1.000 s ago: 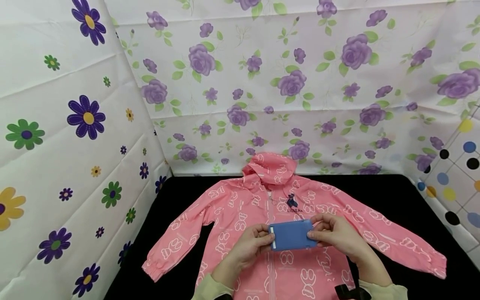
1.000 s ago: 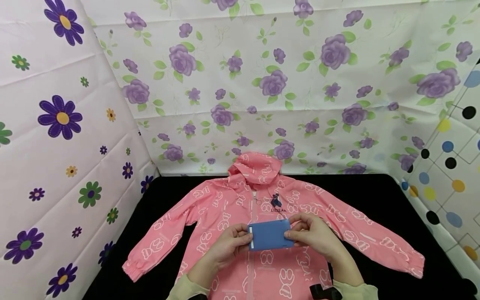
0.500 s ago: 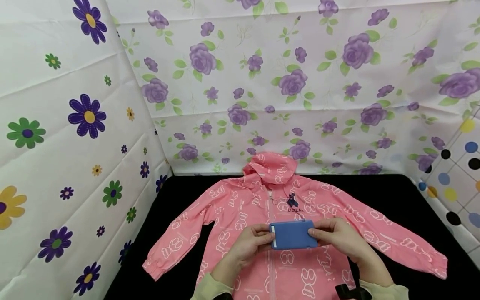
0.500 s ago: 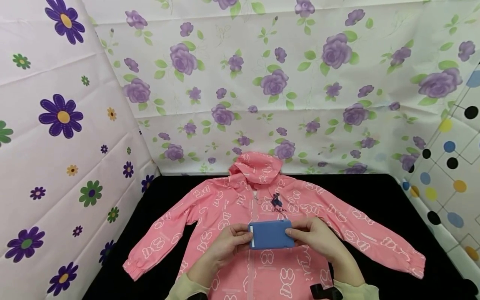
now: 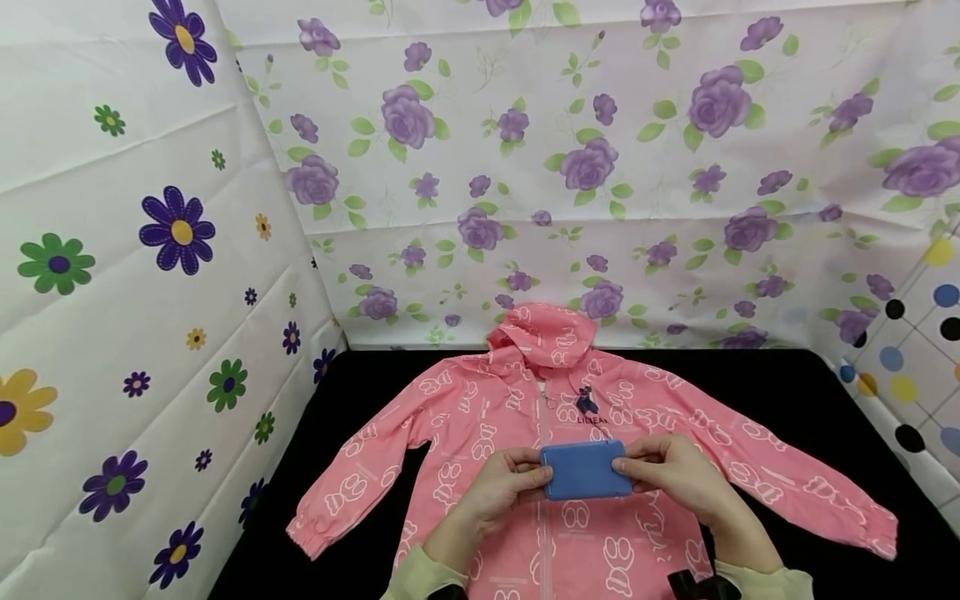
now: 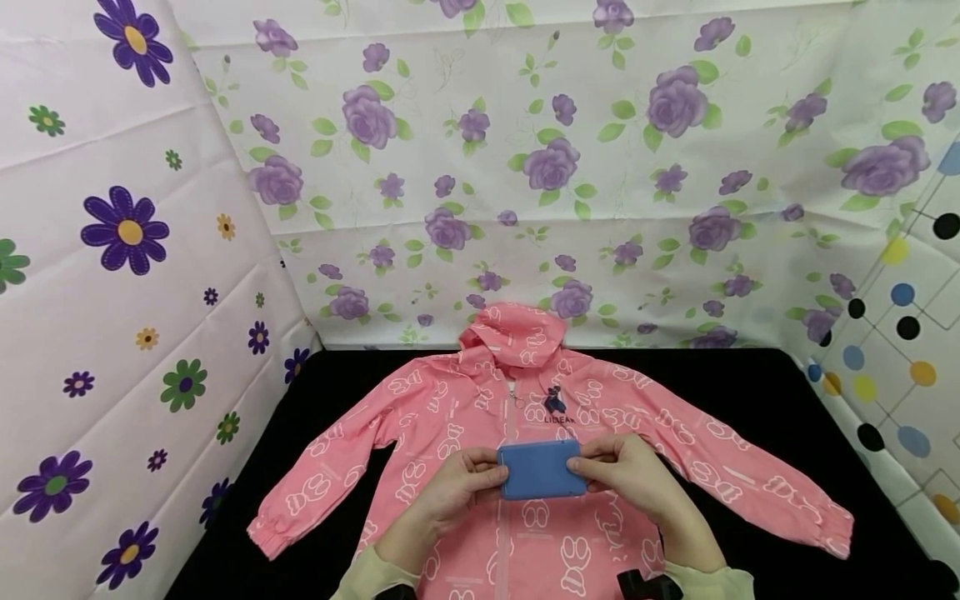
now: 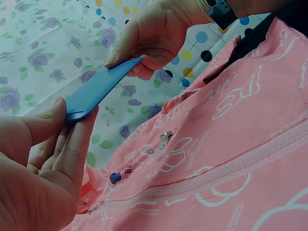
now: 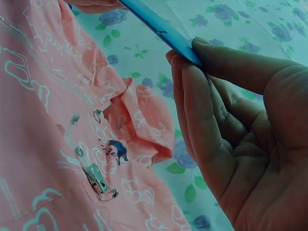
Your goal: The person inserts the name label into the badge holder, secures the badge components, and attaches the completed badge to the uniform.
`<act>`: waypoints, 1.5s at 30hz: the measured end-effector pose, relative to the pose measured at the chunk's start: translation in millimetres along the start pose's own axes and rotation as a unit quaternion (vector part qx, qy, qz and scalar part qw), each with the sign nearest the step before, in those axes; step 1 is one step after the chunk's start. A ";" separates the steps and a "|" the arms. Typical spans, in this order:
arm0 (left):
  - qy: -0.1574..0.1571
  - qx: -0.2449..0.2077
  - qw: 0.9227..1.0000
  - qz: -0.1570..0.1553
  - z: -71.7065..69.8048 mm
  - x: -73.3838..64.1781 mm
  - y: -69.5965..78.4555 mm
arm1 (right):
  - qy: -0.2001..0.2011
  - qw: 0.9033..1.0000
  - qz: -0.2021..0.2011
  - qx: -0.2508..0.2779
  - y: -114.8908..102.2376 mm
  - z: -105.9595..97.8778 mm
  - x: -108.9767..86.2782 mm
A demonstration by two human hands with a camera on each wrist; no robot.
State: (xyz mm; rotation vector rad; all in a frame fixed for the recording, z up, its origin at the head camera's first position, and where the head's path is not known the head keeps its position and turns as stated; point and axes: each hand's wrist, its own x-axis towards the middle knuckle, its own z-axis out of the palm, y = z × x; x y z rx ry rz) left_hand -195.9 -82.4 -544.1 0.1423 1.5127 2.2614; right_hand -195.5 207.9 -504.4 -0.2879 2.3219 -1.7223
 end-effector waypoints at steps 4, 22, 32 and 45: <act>0.001 0.003 1.000 0.003 -0.1 0.0 -0.3 | 0.002 1.000 0.002 -0.002 -0.2 0.4 0.7; 0.008 0.001 1.000 -0.002 -1.7 2.9 0.1 | -0.004 1.000 -0.010 -0.005 0.2 2.4 3.5; 0.003 0.007 1.000 0.002 -1.4 1.5 3.1 | 0.007 1.000 -0.004 -0.005 0.1 2.5 4.5; 0.007 0.006 1.000 -0.004 -1.7 -1.1 5.8 | -0.008 1.000 -0.006 0.001 2.2 2.2 4.4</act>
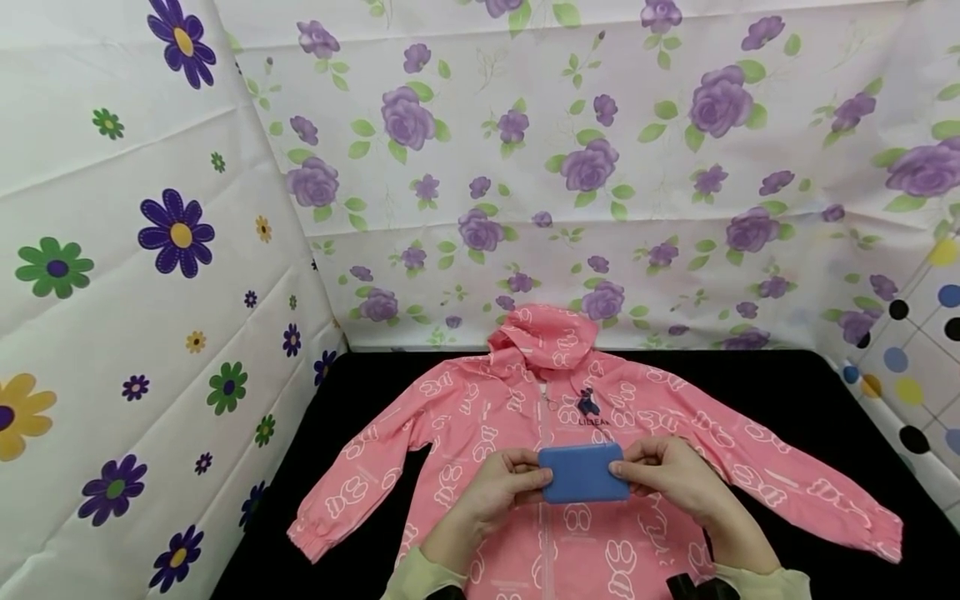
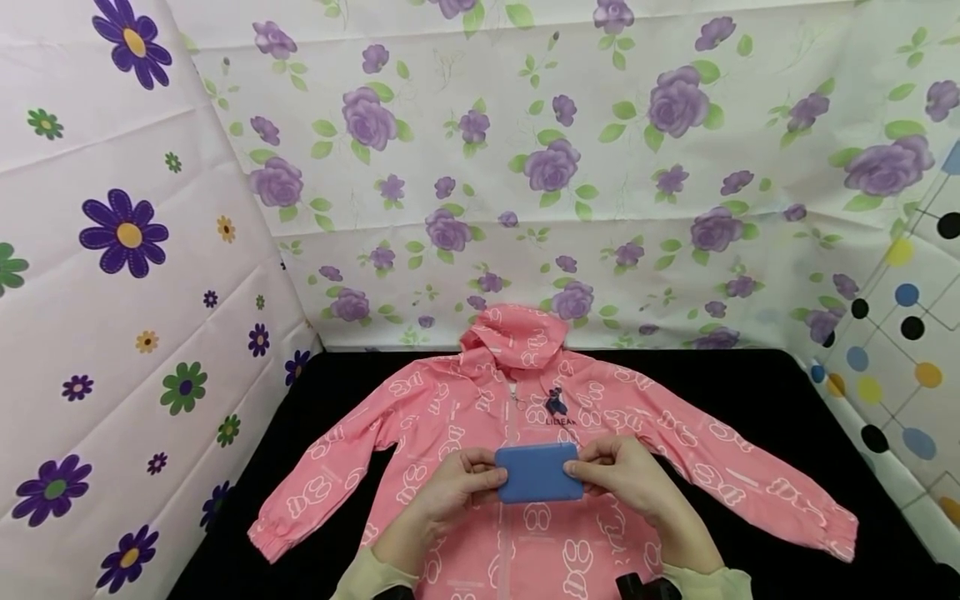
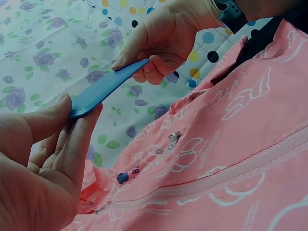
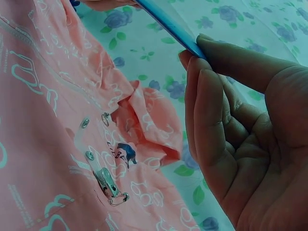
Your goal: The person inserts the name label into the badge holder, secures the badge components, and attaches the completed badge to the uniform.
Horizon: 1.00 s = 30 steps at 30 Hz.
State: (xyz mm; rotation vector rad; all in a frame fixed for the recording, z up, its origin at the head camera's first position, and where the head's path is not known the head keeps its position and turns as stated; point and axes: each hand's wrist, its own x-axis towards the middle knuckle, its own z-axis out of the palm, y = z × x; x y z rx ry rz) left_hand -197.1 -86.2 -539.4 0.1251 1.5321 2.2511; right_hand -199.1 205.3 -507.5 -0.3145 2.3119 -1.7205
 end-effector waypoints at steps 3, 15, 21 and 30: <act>-0.002 0.000 1.000 0.000 0.2 0.8 0.6 | 0.000 1.000 -0.003 -0.003 -1.0 -1.1 0.7; -0.002 -0.016 1.000 0.003 -0.5 5.4 2.7 | -0.007 1.000 0.005 0.008 -5.2 -3.0 4.1; -0.002 -0.010 1.000 0.017 -1.1 7.3 5.0 | -0.012 1.000 -0.016 0.009 -14.5 -3.5 4.6; -0.008 -0.021 1.000 0.002 -0.3 9.4 10.5 | -0.002 1.000 -0.022 -0.010 -14.1 -9.8 3.6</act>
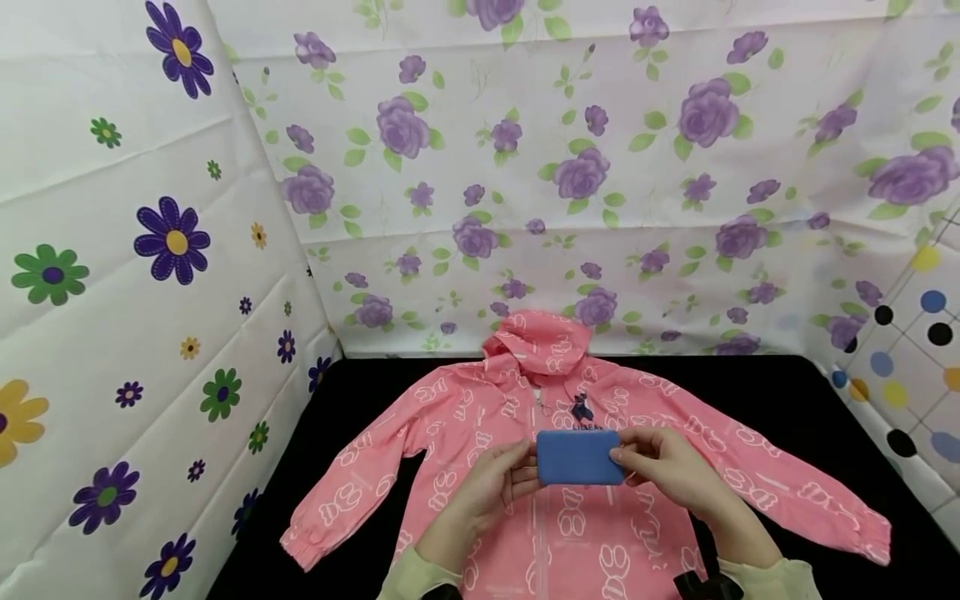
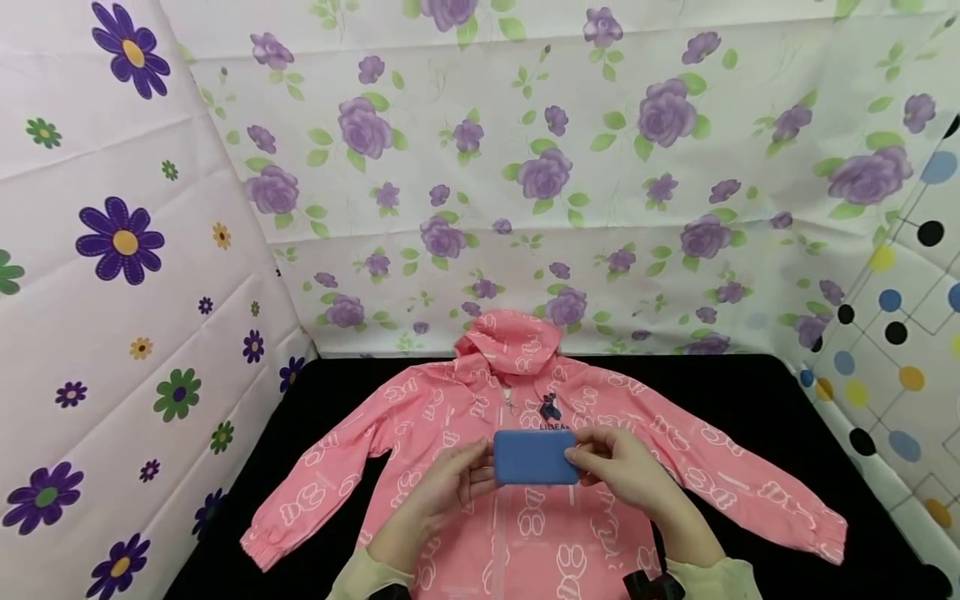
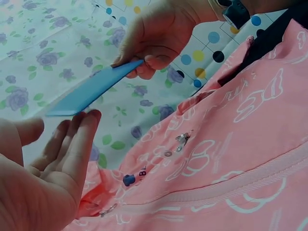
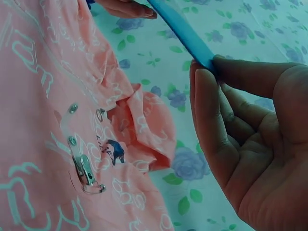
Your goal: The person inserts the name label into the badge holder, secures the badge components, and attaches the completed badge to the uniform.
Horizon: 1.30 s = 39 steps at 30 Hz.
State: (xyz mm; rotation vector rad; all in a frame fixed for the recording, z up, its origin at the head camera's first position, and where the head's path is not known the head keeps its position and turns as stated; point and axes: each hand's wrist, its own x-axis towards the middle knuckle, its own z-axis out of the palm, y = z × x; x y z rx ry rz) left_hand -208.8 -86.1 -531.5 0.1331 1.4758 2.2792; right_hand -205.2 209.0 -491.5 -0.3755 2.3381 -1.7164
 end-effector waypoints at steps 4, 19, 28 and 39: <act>0.005 -0.005 1.000 -0.006 1.4 -0.3 1.4 | 0.023 1.000 -0.010 -0.007 -0.1 -2.9 0.6; -0.044 -0.007 0.998 -0.048 10.2 -4.2 -9.6 | 0.041 0.993 -0.094 -0.054 1.6 -4.3 1.3; -0.071 0.038 0.995 -0.057 13.9 -3.8 -13.2 | 0.006 0.986 -0.151 -0.072 5.9 -1.1 2.4; -0.060 0.069 0.995 -0.050 19.5 -3.5 -13.1 | -0.029 0.985 -0.156 -0.066 11.9 5.0 7.7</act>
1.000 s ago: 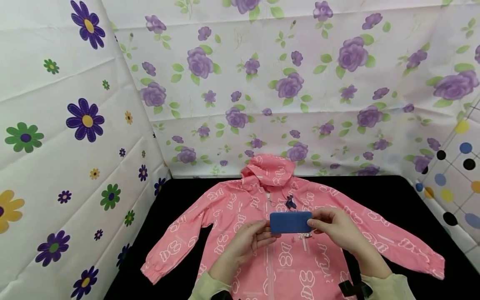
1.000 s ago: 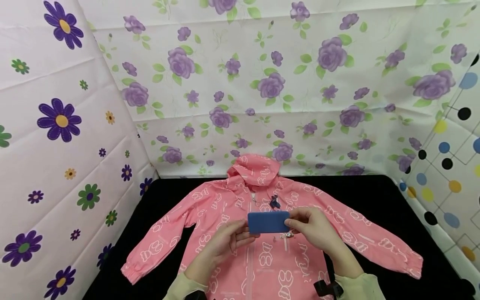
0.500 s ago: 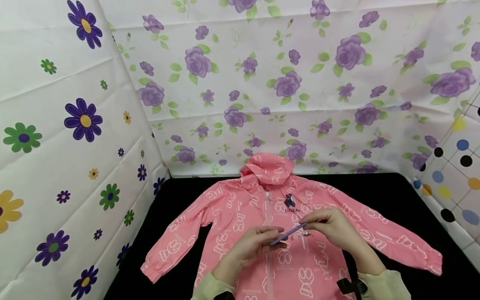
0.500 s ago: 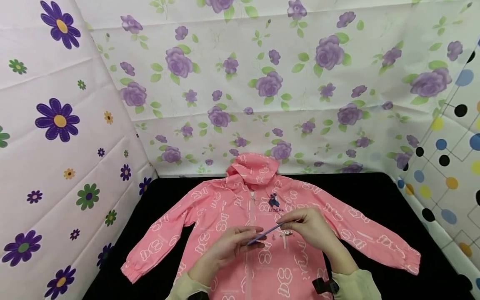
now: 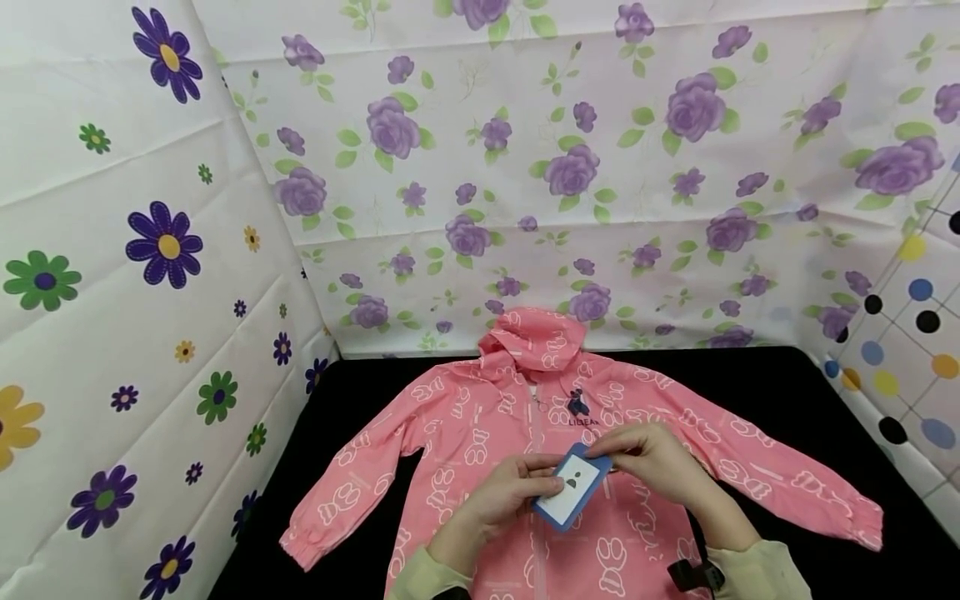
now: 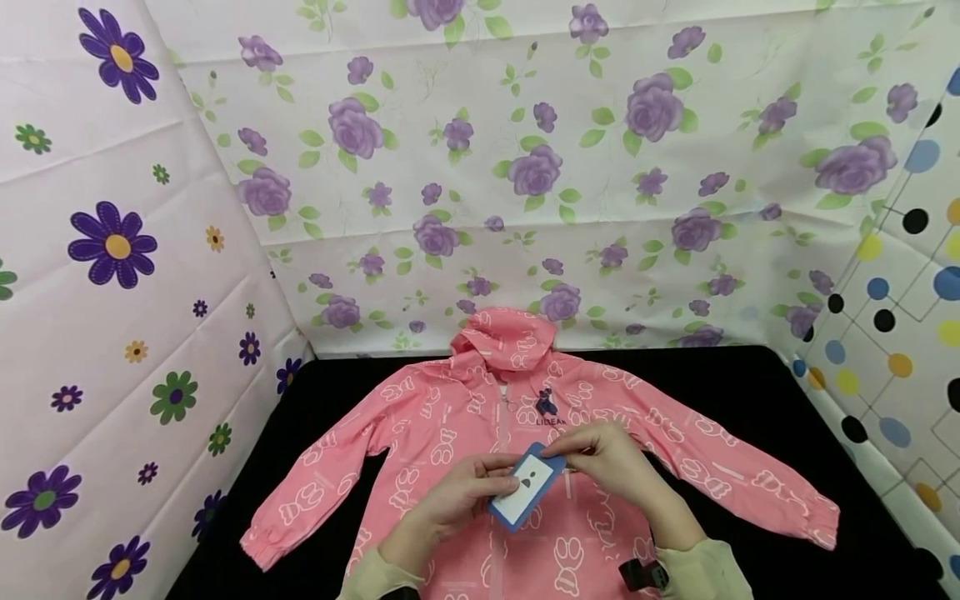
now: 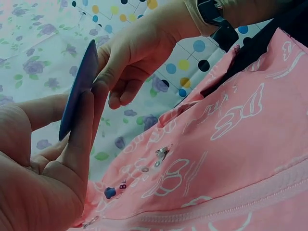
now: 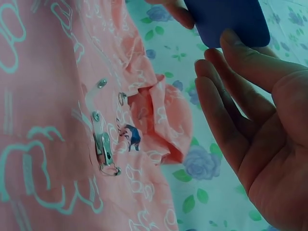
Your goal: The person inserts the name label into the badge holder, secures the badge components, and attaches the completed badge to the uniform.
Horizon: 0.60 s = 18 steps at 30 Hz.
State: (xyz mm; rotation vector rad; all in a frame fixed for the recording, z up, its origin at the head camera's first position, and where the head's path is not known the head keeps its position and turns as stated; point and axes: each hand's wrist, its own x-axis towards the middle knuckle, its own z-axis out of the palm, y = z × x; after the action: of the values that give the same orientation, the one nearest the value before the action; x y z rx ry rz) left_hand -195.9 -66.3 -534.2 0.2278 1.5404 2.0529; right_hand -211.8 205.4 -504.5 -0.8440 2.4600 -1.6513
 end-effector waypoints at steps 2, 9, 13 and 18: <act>0.003 0.003 1.000 0.004 1.5 0.4 -1.2 | -0.008 1.000 -0.005 -0.011 0.6 2.2 1.2; 0.017 -0.003 1.000 0.009 1.0 1.2 -3.2 | -0.014 0.999 0.022 -0.035 -0.6 4.8 3.1; 0.025 -0.002 1.000 0.011 -1.0 0.5 -2.5 | -0.008 0.997 0.066 -0.023 -0.4 4.2 2.5; 0.024 0.000 1.000 0.013 -2.2 0.7 -0.2 | 0.012 0.995 0.097 -0.006 1.0 2.7 2.2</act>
State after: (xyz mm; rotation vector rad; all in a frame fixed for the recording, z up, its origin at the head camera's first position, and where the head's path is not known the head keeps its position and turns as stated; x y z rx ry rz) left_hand -197.4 -67.7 -535.3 0.2015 1.5742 2.0931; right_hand -213.1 202.4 -506.0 -0.5668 2.4785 -1.5899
